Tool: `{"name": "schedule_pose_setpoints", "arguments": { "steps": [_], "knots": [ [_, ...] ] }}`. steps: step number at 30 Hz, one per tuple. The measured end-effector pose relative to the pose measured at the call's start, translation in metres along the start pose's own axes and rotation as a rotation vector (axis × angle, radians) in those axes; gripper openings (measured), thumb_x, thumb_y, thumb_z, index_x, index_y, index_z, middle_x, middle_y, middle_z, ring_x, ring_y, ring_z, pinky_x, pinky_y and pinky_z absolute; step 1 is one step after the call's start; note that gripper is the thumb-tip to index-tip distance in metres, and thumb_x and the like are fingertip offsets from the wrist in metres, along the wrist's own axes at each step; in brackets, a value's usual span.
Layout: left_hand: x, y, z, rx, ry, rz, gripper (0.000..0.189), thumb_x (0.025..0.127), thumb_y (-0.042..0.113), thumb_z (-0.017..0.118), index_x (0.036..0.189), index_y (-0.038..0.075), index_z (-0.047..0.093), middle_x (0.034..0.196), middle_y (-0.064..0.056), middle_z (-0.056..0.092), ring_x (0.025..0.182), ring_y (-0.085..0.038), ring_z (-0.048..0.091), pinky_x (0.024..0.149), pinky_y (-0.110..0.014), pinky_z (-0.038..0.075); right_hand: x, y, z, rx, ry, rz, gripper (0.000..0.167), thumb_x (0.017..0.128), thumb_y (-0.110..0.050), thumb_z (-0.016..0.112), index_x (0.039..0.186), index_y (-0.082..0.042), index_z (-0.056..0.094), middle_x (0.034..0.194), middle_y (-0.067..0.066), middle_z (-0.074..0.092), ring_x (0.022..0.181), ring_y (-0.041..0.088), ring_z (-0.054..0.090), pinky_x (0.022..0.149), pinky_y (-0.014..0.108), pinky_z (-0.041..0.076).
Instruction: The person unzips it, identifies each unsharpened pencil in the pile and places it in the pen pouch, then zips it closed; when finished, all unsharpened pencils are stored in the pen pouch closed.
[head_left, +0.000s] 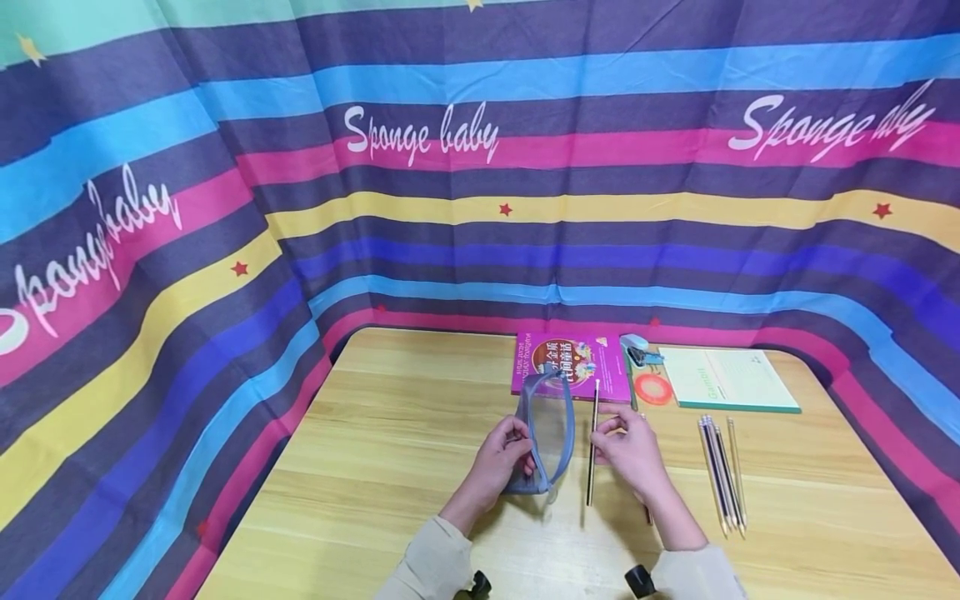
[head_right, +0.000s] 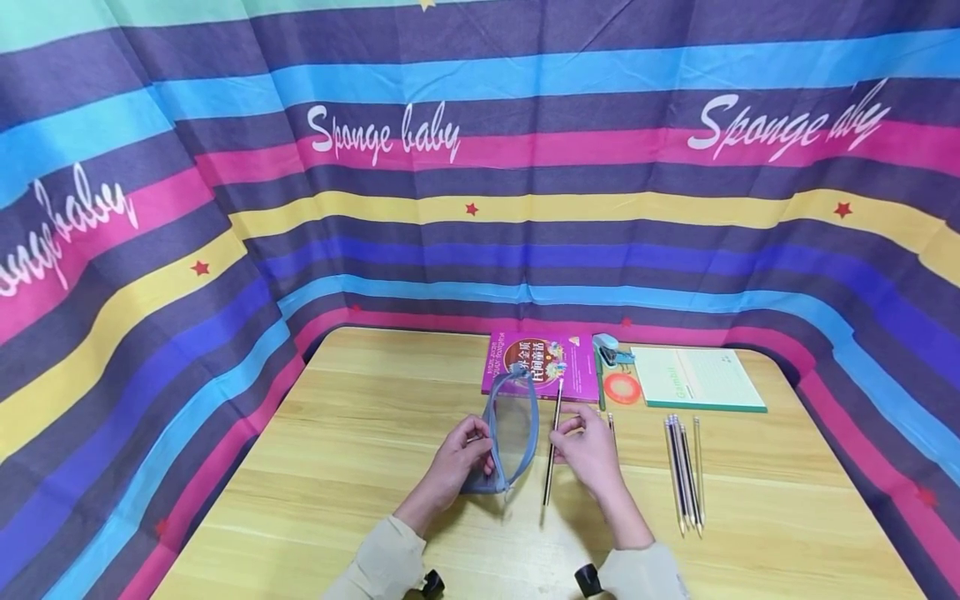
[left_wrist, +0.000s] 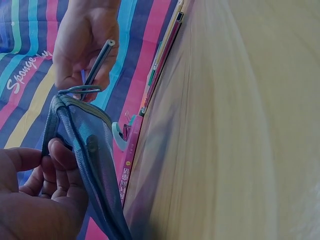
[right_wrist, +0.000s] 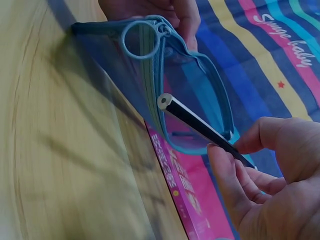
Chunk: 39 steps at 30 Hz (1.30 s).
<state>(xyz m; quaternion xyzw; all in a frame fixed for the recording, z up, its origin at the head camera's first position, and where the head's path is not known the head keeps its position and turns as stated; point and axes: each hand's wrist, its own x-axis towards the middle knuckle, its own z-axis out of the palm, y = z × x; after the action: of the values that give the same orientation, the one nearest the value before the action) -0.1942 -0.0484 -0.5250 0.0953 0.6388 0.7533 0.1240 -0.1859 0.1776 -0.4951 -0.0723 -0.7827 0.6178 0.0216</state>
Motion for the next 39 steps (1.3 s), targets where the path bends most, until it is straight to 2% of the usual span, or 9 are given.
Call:
{"name": "schedule_pose_setpoints", "arguments": {
  "steps": [8, 15, 21, 27, 33, 39],
  "knots": [
    [0.0, -0.001, 0.001, 0.003, -0.007, 0.01, 0.006, 0.098, -0.003, 0.055, 0.102, 0.001, 0.053, 0.08, -0.003, 0.053, 0.065, -0.012, 0.056, 0.059, -0.02, 0.054, 0.003, 0.0, 0.012, 0.04, -0.02, -0.019, 0.053, 0.085, 0.01, 0.067, 0.136, 0.006, 0.055, 0.096, 0.014, 0.063, 0.064, 0.017, 0.067, 0.064, 0.038, 0.065],
    [0.001, -0.001, 0.002, 0.007, -0.018, -0.006, 0.006, 0.097, -0.002, 0.056, 0.102, -0.001, 0.053, 0.081, -0.003, 0.054, 0.066, -0.012, 0.056, 0.06, -0.02, 0.054, 0.01, -0.005, 0.023, 0.075, -0.008, -0.025, 0.052, 0.087, 0.011, 0.064, 0.137, 0.004, 0.053, 0.099, 0.015, 0.062, 0.064, 0.017, 0.067, 0.065, 0.038, 0.066],
    [0.0, -0.005, 0.006, 0.03, -0.042, -0.006, 0.006, 0.098, -0.003, 0.055, 0.1, 0.002, 0.053, 0.081, -0.003, 0.054, 0.066, -0.012, 0.056, 0.059, -0.02, 0.054, 0.016, -0.012, 0.032, 0.11, 0.032, -0.034, 0.049, 0.087, 0.012, 0.066, 0.134, 0.004, 0.053, 0.097, 0.009, 0.061, 0.064, 0.013, 0.065, 0.064, 0.036, 0.065],
    [0.0, -0.006, 0.01, 0.021, -0.058, 0.008, 0.006, 0.097, -0.003, 0.055, 0.101, 0.0, 0.053, 0.082, -0.002, 0.054, 0.066, -0.011, 0.056, 0.059, -0.019, 0.054, 0.012, -0.004, 0.049, 0.127, 0.044, -0.044, 0.047, 0.086, 0.013, 0.066, 0.129, 0.004, 0.051, 0.092, 0.005, 0.058, 0.066, 0.011, 0.062, 0.064, 0.04, 0.065],
    [0.0, -0.005, 0.012, 0.011, -0.03, 0.02, 0.006, 0.097, -0.003, 0.055, 0.102, -0.002, 0.052, 0.084, -0.001, 0.053, 0.065, -0.01, 0.055, 0.059, -0.018, 0.053, 0.005, 0.005, 0.062, 0.097, 0.044, -0.048, 0.04, 0.084, 0.013, 0.066, 0.12, 0.003, 0.051, 0.095, 0.011, 0.06, 0.071, 0.012, 0.062, 0.065, 0.039, 0.065],
    [0.0, -0.006, 0.012, 0.034, -0.039, 0.034, 0.01, 0.098, -0.003, 0.054, 0.106, -0.008, 0.051, 0.084, 0.0, 0.054, 0.066, -0.01, 0.056, 0.06, -0.018, 0.053, 0.004, 0.006, 0.067, 0.153, 0.054, 0.01, 0.036, 0.088, 0.012, 0.064, 0.12, 0.004, 0.049, 0.102, 0.017, 0.062, 0.072, 0.015, 0.065, 0.066, 0.037, 0.066]
  ]
}}
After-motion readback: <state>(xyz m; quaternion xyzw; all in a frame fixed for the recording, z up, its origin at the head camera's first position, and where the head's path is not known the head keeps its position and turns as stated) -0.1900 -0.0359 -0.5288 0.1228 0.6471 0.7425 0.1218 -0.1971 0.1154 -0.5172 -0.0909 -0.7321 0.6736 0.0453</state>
